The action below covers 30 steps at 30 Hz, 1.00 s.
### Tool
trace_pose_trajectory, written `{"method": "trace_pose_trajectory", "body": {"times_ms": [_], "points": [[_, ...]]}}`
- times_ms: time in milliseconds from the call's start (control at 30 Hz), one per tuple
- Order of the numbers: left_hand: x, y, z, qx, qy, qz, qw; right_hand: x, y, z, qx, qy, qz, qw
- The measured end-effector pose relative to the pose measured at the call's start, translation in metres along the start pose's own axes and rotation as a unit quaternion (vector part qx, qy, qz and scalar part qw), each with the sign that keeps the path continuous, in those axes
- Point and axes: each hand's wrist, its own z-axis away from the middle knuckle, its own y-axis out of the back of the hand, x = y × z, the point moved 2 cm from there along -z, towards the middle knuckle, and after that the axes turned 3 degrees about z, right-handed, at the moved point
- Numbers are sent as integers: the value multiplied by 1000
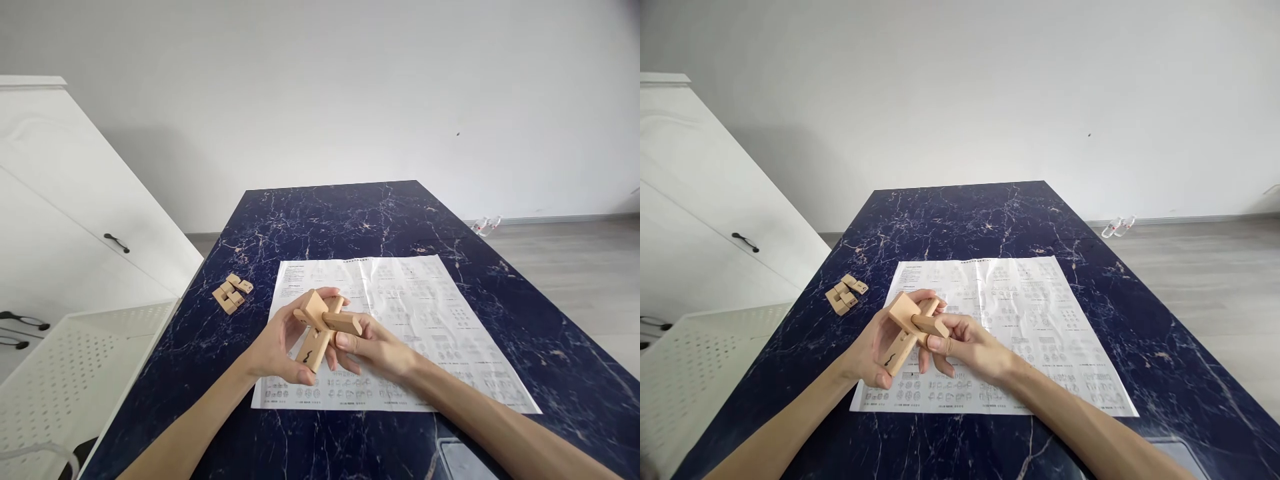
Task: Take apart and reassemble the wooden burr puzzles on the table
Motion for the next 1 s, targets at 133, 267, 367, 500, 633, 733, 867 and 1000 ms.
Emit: {"method": "trace_pose_trajectory", "body": {"times_ms": [133, 267, 367, 500, 633, 733, 867, 1000], "points": [[1, -2, -1, 17, -17, -18, 1000, 1, 1, 1, -15, -7, -16, 1000], [2, -5, -1, 35, -24, -14, 999, -3, 0, 0, -29, -7, -15, 999], [4, -4, -1, 30, -20, -22, 999, -5, 1, 1, -36, -16, -15, 999], [5, 3, 0, 45, -21, -29, 998, -2, 8, 5, -23, -31, -40, 998], [4, 10, -1, 63, -20, -25, 997, -3, 17, 9, -14, -29, -46, 998], [4, 16, -2, 111, -18, -30, 993, -12, 26, 11, 47, -19, -17, 999], [5, 23, 0, 249, -9, -109, 962, -27, 36, 10, 181, -18, 105, 978], [8, 19, 3, 296, -12, -216, 930, -27, 40, 7, 279, -63, 392, 874]]}}
